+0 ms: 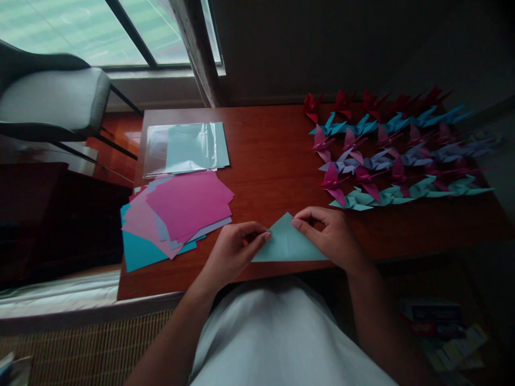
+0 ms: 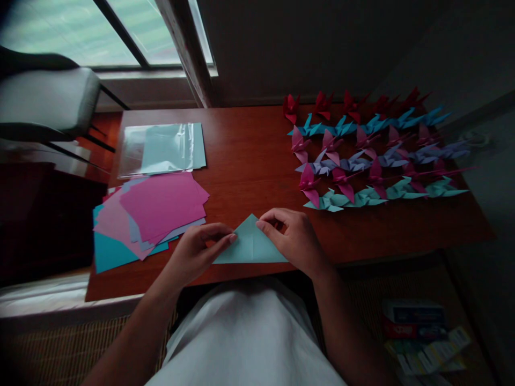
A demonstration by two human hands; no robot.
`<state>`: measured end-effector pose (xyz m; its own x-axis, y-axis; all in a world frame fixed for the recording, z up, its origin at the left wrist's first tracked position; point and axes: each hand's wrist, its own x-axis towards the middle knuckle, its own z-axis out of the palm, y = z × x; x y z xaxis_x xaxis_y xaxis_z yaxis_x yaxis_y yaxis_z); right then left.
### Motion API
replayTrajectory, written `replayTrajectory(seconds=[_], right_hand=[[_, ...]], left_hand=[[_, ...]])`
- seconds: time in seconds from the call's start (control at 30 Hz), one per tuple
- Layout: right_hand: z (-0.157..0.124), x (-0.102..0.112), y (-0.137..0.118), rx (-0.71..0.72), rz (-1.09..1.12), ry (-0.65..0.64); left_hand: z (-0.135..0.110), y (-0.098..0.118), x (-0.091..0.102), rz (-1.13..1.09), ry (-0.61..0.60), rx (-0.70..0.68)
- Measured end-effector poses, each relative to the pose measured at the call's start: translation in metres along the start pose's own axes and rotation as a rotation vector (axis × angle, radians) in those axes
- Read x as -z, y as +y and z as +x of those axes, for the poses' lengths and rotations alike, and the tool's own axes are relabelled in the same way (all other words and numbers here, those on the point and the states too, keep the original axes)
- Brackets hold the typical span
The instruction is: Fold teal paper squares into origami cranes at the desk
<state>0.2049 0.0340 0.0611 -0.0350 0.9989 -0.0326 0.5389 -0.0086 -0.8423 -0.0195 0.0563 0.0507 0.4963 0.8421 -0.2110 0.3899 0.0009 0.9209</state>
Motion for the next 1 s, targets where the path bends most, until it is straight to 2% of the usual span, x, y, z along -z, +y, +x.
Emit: replayTrajectory(seconds=[0.3, 0.4, 0.5, 0.53, 0.6, 0.67, 0.73, 0.83, 1.0], right_hand=[[0.011, -0.009, 0.014, 0.024, -0.025, -0.121], [0.017, -0.015, 0.019, 0.04, -0.011, -0.114], [0.024, -0.022, 0.024, 0.054, -0.011, -0.061], [0.027, -0.025, 0.026, 0.056, -0.013, -0.046], [0.032, -0.029, 0.029, 0.055, -0.02, -0.027], [0.037, -0.032, 0.031, 0.058, -0.029, -0.012], [0.04, -0.034, 0.033, 0.063, -0.042, -0.004], [0.044, -0.035, 0.036, 0.061, -0.062, 0.0], [0.048, -0.035, 0.039, 0.053, -0.09, 0.013]], left_hand=[[0.002, -0.012, 0.002, 0.2, 0.024, -0.025], [0.003, -0.015, 0.001, 0.306, 0.057, -0.016], [0.001, -0.011, -0.004, 0.497, 0.201, -0.055], [-0.001, -0.008, -0.007, 0.582, 0.28, -0.084], [-0.006, -0.001, -0.014, 0.74, 0.366, -0.161], [-0.013, 0.004, -0.025, 0.833, 0.324, -0.257], [-0.019, 0.006, -0.038, 0.892, 0.215, -0.323], [-0.023, 0.003, -0.055, 0.968, 0.077, -0.305], [-0.021, -0.003, -0.069, 1.016, 0.005, -0.249]])
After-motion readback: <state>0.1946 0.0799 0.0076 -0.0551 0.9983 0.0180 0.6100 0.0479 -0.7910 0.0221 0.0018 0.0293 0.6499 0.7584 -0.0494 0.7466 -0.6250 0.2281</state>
